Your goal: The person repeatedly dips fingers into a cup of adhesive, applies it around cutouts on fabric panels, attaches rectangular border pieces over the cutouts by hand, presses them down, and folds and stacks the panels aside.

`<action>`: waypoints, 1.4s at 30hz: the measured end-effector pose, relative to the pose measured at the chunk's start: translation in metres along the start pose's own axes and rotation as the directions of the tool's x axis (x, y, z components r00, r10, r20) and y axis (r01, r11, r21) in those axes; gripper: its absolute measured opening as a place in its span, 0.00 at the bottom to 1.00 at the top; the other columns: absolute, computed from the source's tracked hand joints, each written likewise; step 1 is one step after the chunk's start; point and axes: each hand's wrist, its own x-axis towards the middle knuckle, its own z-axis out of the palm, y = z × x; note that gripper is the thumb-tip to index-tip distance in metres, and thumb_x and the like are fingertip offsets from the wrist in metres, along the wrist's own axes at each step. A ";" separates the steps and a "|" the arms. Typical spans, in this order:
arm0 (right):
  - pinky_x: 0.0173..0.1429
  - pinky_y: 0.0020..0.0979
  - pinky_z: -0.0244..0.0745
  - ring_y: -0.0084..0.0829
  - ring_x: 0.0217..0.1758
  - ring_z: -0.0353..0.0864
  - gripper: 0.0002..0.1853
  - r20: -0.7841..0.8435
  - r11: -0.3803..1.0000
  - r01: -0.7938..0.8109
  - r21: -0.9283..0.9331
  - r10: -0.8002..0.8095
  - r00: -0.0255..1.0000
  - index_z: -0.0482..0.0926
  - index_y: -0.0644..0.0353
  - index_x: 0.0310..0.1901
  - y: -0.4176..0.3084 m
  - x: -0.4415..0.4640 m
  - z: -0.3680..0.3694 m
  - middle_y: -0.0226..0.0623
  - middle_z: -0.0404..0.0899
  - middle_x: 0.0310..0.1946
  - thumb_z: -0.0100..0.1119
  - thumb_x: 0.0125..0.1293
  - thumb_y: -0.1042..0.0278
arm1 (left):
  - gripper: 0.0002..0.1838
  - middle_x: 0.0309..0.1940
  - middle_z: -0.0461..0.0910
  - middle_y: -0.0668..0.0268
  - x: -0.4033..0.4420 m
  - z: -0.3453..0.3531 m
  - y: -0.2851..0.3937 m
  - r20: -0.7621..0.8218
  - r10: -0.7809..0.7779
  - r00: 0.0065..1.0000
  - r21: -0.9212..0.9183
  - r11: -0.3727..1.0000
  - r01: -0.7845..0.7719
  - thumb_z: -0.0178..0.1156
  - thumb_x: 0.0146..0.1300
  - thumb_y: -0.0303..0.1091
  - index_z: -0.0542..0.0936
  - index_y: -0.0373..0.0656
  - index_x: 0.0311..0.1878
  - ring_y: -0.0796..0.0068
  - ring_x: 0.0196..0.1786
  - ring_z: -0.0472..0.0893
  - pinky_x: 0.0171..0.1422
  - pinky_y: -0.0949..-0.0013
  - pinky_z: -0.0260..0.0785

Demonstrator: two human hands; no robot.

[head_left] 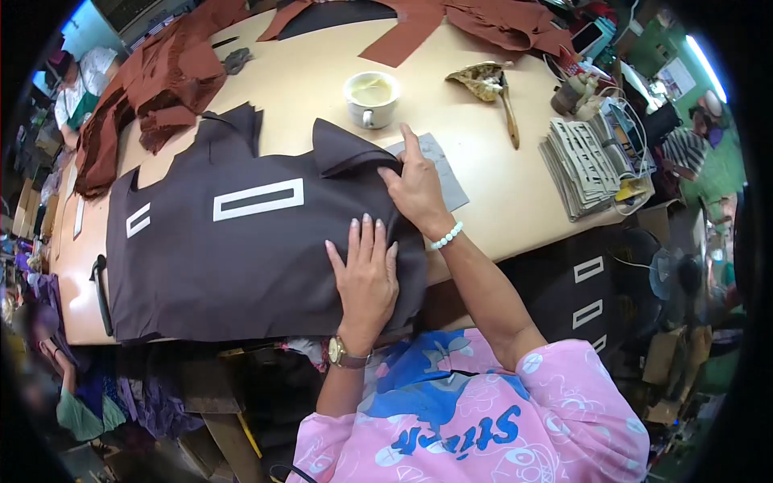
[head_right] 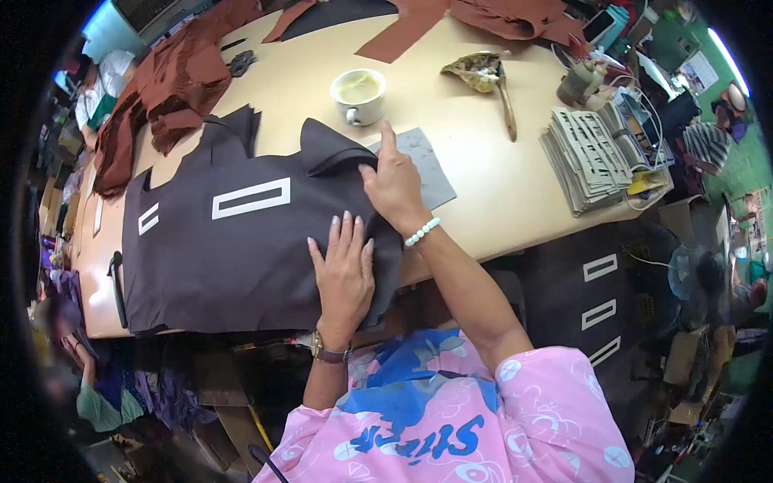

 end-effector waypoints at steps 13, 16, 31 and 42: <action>0.45 0.36 0.73 0.49 0.40 0.82 0.32 -0.076 0.972 0.184 0.144 -0.174 0.982 0.59 0.67 0.63 0.055 0.002 -0.028 0.59 0.79 0.34 0.54 0.55 0.79 | 0.26 0.61 0.68 0.50 0.032 -0.060 -0.090 -0.246 -0.319 0.915 0.037 0.940 0.338 0.51 0.66 0.44 0.69 0.33 0.60 0.51 0.64 0.66 0.67 0.50 0.55; 0.47 0.37 0.72 0.50 0.42 0.81 0.31 -0.026 0.988 0.105 0.110 -0.102 0.994 0.59 0.67 0.64 0.038 -0.006 -0.030 0.61 0.79 0.36 0.51 0.57 0.81 | 0.27 0.60 0.69 0.49 0.023 -0.096 -0.223 -0.442 -0.460 0.770 0.204 0.785 0.586 0.51 0.66 0.46 0.69 0.32 0.60 0.49 0.63 0.67 0.66 0.57 0.58; 0.43 0.31 0.71 0.35 0.30 0.78 0.34 -0.166 0.993 -0.006 0.116 0.025 0.986 0.58 0.71 0.63 0.034 -0.018 -0.032 0.49 0.80 0.28 0.58 0.54 0.80 | 0.12 0.31 0.77 0.68 0.024 -0.125 -0.313 -0.300 -0.597 0.744 -0.476 0.770 0.425 0.66 0.53 0.23 0.77 0.34 0.41 0.83 0.35 0.74 0.40 0.78 0.66; 0.39 0.36 0.72 0.48 0.27 0.79 0.36 -0.136 0.998 -0.018 -0.061 0.010 0.991 0.54 0.70 0.66 0.038 -0.009 -0.047 0.56 0.77 0.23 0.55 0.54 0.79 | 0.14 0.33 0.79 0.69 0.023 -0.165 -0.329 -0.044 -0.718 0.695 -0.779 0.460 0.426 0.67 0.55 0.28 0.79 0.36 0.44 0.82 0.36 0.76 0.43 0.81 0.66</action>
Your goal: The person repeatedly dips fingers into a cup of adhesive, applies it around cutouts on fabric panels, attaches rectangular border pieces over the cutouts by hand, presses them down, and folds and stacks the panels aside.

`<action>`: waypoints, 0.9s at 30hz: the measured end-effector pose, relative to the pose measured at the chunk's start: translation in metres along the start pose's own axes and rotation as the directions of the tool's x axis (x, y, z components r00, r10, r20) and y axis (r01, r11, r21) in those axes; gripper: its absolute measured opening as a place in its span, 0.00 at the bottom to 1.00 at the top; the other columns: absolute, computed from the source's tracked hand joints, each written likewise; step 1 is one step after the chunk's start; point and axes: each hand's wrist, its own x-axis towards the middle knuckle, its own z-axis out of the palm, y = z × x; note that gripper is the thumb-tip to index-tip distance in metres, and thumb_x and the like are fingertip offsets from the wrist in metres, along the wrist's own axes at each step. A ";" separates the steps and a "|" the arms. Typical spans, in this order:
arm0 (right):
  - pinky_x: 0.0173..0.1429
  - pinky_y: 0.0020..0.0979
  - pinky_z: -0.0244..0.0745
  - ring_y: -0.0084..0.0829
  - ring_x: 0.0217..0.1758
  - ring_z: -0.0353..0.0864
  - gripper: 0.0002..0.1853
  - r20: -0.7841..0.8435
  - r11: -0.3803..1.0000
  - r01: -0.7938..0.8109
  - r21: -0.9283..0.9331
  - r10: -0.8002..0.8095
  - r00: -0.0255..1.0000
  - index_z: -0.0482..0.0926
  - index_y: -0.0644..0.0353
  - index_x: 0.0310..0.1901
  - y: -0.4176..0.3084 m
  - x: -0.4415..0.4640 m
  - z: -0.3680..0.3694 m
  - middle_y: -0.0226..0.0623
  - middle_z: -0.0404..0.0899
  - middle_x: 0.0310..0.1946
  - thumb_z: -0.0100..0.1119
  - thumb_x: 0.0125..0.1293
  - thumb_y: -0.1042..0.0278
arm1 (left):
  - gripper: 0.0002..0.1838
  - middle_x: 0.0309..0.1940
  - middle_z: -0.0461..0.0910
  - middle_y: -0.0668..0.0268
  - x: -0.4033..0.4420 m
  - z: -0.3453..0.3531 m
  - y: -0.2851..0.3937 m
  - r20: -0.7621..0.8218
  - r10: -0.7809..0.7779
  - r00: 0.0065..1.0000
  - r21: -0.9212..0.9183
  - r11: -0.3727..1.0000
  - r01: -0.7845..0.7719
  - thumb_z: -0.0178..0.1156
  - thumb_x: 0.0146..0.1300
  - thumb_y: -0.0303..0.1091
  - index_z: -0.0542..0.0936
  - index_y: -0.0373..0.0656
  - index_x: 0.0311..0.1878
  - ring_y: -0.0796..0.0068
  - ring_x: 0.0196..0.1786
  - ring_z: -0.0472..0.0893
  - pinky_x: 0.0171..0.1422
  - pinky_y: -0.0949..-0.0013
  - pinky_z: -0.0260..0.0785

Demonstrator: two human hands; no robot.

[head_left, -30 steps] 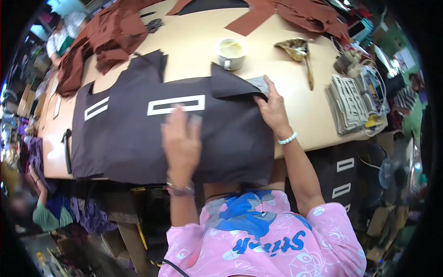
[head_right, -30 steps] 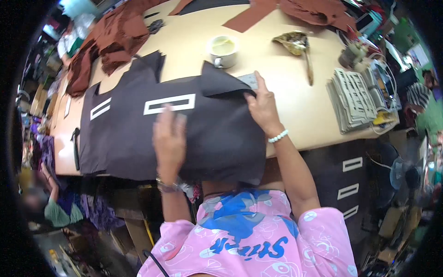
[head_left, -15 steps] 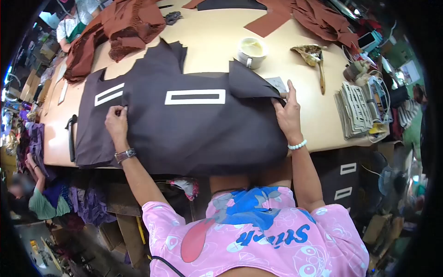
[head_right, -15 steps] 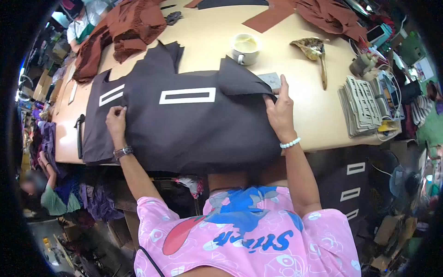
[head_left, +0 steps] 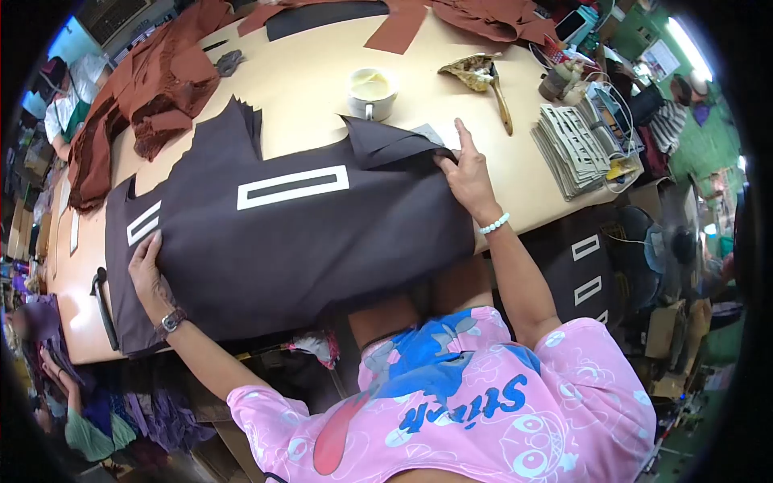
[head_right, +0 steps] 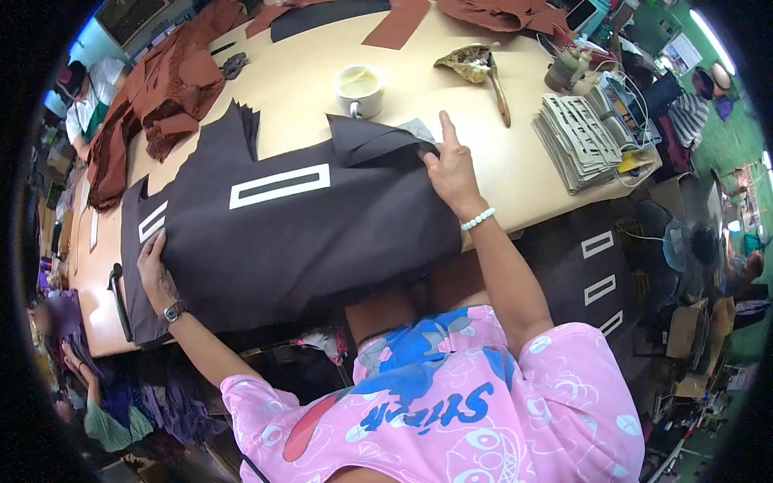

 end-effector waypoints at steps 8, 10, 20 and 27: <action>0.38 0.34 0.72 0.38 0.25 0.79 0.38 0.024 0.997 -0.007 0.072 0.005 1.000 0.55 0.67 0.66 0.039 0.007 -0.028 0.51 0.78 0.23 0.59 0.54 0.77 | 0.17 0.34 0.80 0.68 0.028 -0.037 -0.028 -0.030 -0.054 0.998 0.061 0.997 0.055 0.63 0.61 0.39 0.77 0.39 0.48 0.83 0.34 0.80 0.33 0.83 0.69; 0.39 0.32 0.72 0.35 0.27 0.79 0.37 0.015 0.999 -0.013 0.042 0.013 1.000 0.56 0.68 0.66 0.042 0.004 -0.033 0.50 0.78 0.23 0.59 0.54 0.77 | 0.17 0.33 0.80 0.68 0.019 -0.014 -0.014 0.011 -0.156 0.988 0.169 0.974 0.152 0.62 0.62 0.41 0.78 0.38 0.47 0.83 0.31 0.80 0.31 0.84 0.69; 0.45 0.28 0.72 0.28 0.36 0.79 0.35 -0.134 0.987 0.012 0.161 0.010 0.991 0.60 0.67 0.64 0.052 -0.005 -0.010 0.45 0.81 0.34 0.62 0.54 0.78 | 0.09 0.26 0.76 0.72 -0.006 0.059 -0.007 0.179 0.061 0.982 0.162 0.983 -0.090 0.65 0.56 0.26 0.77 0.35 0.38 0.86 0.30 0.71 0.36 0.82 0.62; 0.39 0.24 0.70 0.22 0.29 0.74 0.34 -0.140 0.953 -0.056 0.297 0.102 0.985 0.62 0.67 0.63 0.044 -0.004 -0.009 0.36 0.77 0.23 0.63 0.53 0.78 | 0.20 0.37 0.78 0.67 -0.007 0.035 -0.003 0.199 -0.071 0.978 -0.204 0.973 0.112 0.64 0.55 0.21 0.72 0.33 0.51 0.81 0.37 0.77 0.46 0.79 0.70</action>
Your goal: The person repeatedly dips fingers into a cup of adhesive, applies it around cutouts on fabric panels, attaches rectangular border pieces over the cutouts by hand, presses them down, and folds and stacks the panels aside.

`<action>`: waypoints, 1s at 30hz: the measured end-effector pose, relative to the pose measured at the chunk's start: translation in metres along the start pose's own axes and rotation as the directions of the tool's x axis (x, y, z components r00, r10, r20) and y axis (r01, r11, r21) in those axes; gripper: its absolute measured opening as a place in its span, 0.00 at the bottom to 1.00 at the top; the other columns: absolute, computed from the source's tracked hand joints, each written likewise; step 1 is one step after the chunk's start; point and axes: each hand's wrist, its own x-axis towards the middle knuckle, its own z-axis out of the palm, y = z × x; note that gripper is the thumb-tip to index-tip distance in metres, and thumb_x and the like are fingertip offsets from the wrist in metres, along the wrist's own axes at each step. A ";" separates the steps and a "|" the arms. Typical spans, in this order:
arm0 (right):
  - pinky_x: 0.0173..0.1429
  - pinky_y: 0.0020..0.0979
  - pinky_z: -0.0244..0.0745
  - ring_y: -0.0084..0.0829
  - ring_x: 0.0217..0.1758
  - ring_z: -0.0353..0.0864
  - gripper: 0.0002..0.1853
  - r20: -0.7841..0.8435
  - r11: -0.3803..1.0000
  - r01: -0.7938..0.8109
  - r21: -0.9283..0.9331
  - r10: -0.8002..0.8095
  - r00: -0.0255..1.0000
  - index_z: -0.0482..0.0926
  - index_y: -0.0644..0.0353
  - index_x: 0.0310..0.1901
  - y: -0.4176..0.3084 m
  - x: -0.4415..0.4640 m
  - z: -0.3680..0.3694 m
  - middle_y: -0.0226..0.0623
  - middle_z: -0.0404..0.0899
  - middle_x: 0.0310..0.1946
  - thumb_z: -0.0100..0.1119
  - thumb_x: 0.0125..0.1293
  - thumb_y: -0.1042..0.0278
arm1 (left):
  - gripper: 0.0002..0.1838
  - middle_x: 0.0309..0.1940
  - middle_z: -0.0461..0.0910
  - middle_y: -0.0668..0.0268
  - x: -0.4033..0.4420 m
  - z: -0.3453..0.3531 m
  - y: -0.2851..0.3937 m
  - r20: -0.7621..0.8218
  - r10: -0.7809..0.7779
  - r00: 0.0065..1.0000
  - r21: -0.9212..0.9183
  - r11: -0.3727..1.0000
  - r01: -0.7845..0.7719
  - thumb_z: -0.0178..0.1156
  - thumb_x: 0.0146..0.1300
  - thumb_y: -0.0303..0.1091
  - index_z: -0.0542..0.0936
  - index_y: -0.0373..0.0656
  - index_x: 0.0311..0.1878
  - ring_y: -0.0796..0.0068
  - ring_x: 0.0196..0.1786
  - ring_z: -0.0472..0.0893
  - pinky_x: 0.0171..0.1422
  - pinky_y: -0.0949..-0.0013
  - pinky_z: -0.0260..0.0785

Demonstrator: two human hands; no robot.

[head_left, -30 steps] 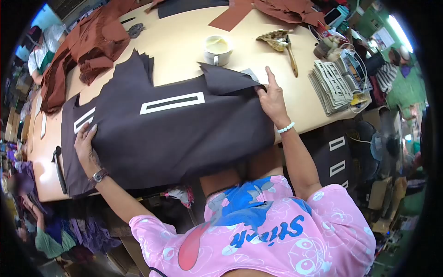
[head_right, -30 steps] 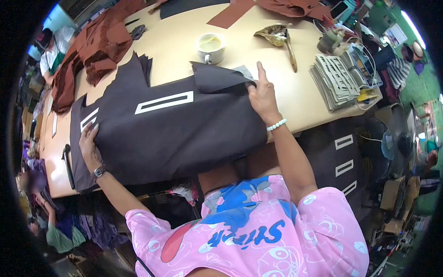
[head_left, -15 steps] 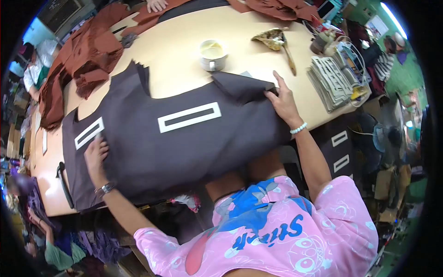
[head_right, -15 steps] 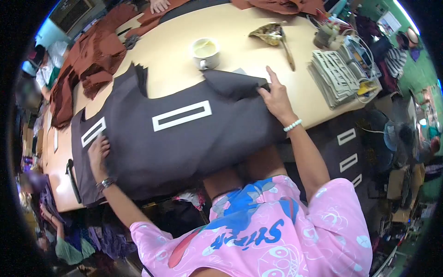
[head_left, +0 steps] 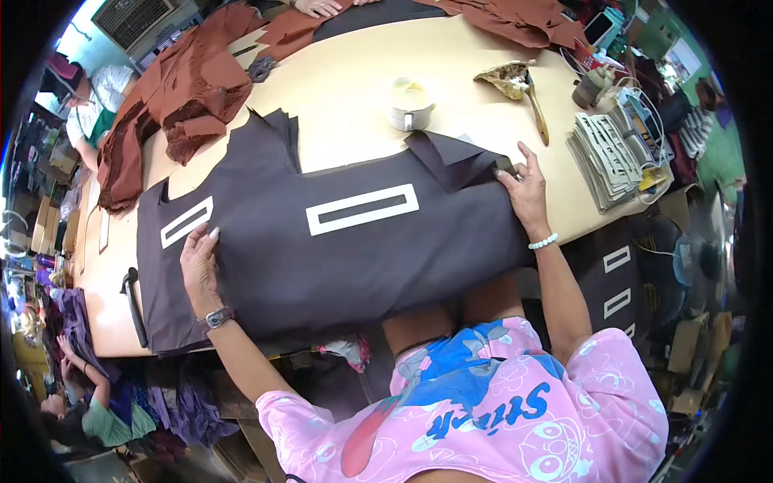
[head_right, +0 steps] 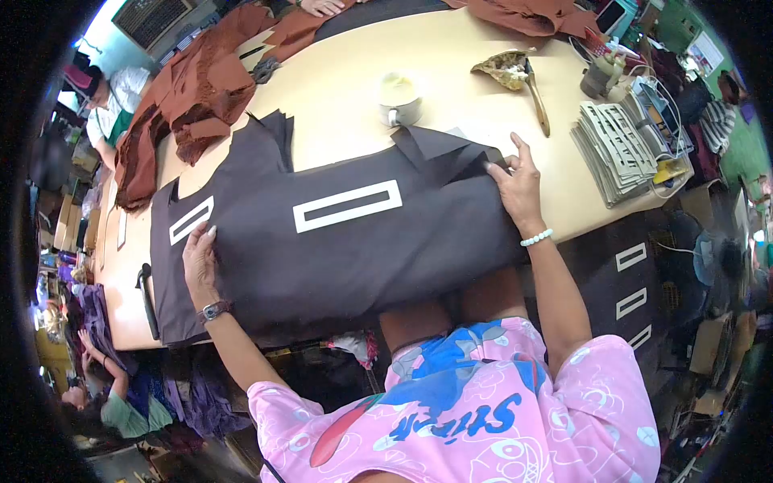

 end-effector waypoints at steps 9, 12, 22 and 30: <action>0.40 0.25 0.70 0.22 0.30 0.70 0.34 0.022 0.961 0.029 -0.274 -0.024 0.999 0.63 0.66 0.63 0.013 0.028 -0.049 0.36 0.74 0.24 0.63 0.52 0.78 | 0.11 0.36 0.77 0.68 0.061 -0.103 -0.018 -0.294 0.369 0.882 0.216 0.924 -0.315 0.63 0.55 0.20 0.77 0.37 0.42 0.80 0.39 0.73 0.46 0.79 0.64; 0.38 0.24 0.69 0.21 0.28 0.68 0.34 0.000 0.960 0.041 -0.276 -0.043 0.999 0.64 0.65 0.63 0.019 0.039 -0.064 0.32 0.70 0.21 0.66 0.52 0.75 | 0.10 0.31 0.76 0.68 0.082 -0.141 -0.017 -0.330 0.394 0.858 0.446 0.866 -0.226 0.54 0.59 0.19 0.79 0.34 0.43 0.80 0.35 0.73 0.42 0.79 0.65; 0.43 0.34 0.72 0.37 0.32 0.76 0.37 0.046 0.858 0.186 -0.478 -0.187 0.981 0.63 0.60 0.64 0.031 0.068 -0.081 0.48 0.76 0.28 0.68 0.53 0.65 | 0.28 0.41 0.80 0.41 0.116 -0.230 -0.004 -0.436 0.450 0.779 0.832 0.531 0.159 0.58 0.53 0.42 0.76 0.23 0.47 0.52 0.44 0.80 0.53 0.63 0.68; 0.47 0.36 0.74 0.46 0.41 0.79 0.37 0.176 0.645 0.344 -0.682 -0.312 0.934 0.59 0.56 0.66 0.028 0.083 -0.082 0.51 0.78 0.41 0.65 0.56 0.65 | 0.48 0.69 0.54 0.52 0.082 -0.111 0.002 -0.280 0.616 0.737 0.792 -0.285 0.539 0.51 0.58 0.66 0.53 0.36 0.70 0.45 0.70 0.55 0.58 0.26 0.53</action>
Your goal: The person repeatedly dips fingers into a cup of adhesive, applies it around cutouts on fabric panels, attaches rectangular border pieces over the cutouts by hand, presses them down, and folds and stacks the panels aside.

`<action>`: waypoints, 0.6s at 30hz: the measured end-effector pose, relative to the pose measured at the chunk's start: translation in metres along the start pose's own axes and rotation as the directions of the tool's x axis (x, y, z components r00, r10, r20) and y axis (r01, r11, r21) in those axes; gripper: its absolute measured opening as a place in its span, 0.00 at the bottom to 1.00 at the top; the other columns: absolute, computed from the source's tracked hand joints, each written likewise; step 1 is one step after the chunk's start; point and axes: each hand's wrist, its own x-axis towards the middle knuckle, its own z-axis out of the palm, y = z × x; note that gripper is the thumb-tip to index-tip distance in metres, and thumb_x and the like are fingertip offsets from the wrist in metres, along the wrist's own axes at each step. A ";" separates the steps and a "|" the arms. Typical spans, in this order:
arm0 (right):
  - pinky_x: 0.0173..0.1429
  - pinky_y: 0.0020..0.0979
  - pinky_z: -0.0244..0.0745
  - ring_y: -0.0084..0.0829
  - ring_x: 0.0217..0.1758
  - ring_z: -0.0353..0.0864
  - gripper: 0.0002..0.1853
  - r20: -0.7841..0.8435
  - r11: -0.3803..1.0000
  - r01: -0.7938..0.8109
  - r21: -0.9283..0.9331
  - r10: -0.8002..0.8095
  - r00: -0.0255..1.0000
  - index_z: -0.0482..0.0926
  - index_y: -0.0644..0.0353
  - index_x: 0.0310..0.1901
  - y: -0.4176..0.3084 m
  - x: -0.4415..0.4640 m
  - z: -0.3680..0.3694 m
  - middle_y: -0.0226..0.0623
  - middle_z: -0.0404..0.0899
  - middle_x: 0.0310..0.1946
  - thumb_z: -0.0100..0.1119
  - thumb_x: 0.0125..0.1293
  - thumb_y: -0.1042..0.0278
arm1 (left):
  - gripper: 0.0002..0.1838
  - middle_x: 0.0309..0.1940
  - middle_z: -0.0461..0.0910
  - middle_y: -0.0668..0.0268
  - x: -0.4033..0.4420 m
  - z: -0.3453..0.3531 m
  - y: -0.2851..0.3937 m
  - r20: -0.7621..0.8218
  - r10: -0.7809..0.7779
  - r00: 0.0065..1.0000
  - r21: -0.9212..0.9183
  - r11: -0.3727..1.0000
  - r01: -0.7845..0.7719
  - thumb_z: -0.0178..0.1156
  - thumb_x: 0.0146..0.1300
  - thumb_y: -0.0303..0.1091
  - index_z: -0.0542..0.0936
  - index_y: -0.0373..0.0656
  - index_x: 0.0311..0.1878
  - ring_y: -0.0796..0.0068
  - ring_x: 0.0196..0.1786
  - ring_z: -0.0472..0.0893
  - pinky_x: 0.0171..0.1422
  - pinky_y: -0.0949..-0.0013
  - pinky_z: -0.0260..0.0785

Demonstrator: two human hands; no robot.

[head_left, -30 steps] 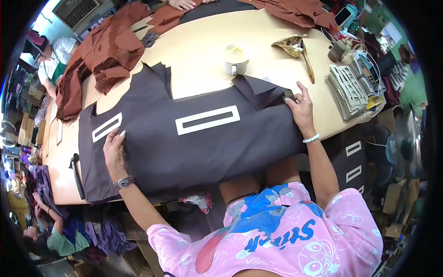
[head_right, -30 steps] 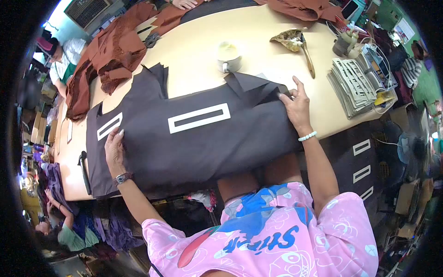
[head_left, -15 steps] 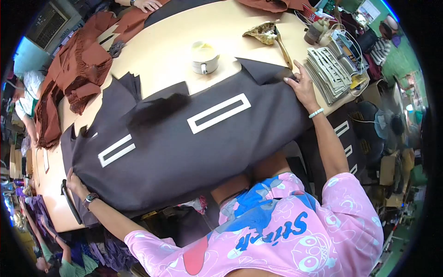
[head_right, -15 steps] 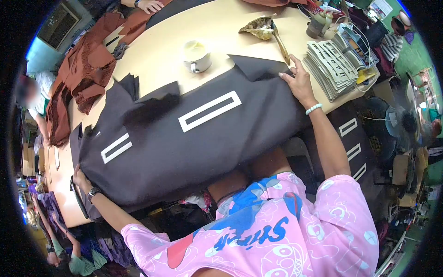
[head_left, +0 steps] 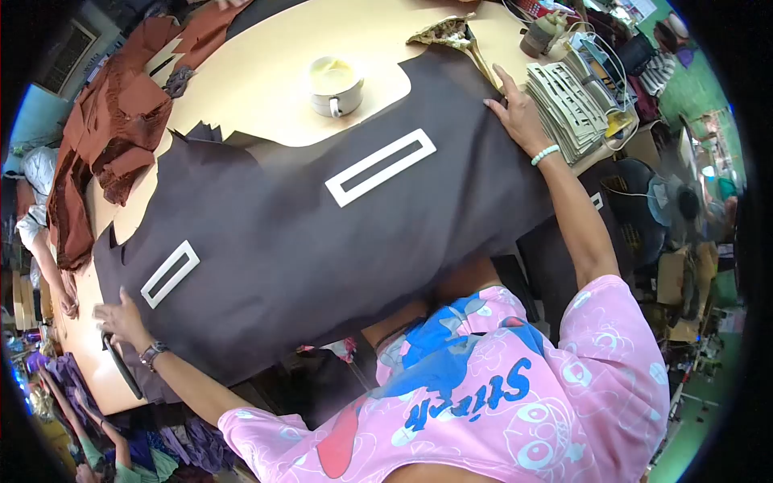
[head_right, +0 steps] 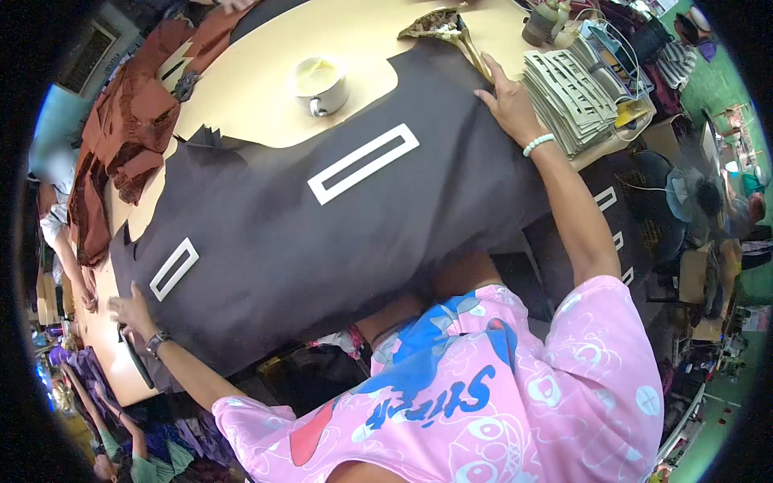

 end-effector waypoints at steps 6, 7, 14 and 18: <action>0.66 0.50 0.55 0.52 0.67 0.58 0.40 -0.020 0.979 0.129 -0.160 -0.134 0.991 0.50 0.60 0.69 -0.054 -0.028 -0.001 0.50 0.56 0.67 0.55 0.62 0.50 | 0.42 0.73 0.46 0.56 -0.124 -0.081 0.054 0.209 0.347 0.914 -0.550 0.815 -0.184 0.39 0.65 0.65 0.48 0.46 0.73 0.51 0.74 0.46 0.67 0.31 0.41; 0.69 0.55 0.47 0.55 0.71 0.51 0.42 0.053 0.991 0.080 -0.112 -0.074 0.996 0.48 0.61 0.70 -0.069 -0.044 0.003 0.51 0.52 0.69 0.52 0.63 0.45 | 0.41 0.73 0.44 0.56 -0.136 -0.083 0.058 0.281 0.368 0.886 -0.595 0.792 -0.140 0.37 0.66 0.65 0.47 0.48 0.73 0.52 0.75 0.44 0.68 0.32 0.39; 0.71 0.60 0.39 0.56 0.72 0.46 0.46 0.298 0.999 0.013 -0.030 -0.004 0.955 0.42 0.58 0.71 -0.075 -0.081 0.007 0.46 0.47 0.71 0.48 0.62 0.37 | 0.38 0.74 0.42 0.56 -0.107 -0.029 0.027 0.231 0.404 0.885 -0.528 0.816 -0.235 0.35 0.67 0.63 0.44 0.51 0.74 0.51 0.74 0.45 0.67 0.31 0.41; 0.70 0.60 0.38 0.58 0.73 0.44 0.46 0.316 1.000 -0.006 -0.027 0.015 0.949 0.41 0.58 0.71 -0.075 -0.078 0.007 0.49 0.47 0.71 0.48 0.62 0.37 | 0.39 0.73 0.46 0.54 -0.112 -0.048 0.031 0.171 0.349 0.921 -0.367 0.891 -0.269 0.37 0.67 0.62 0.46 0.49 0.73 0.51 0.74 0.47 0.68 0.33 0.42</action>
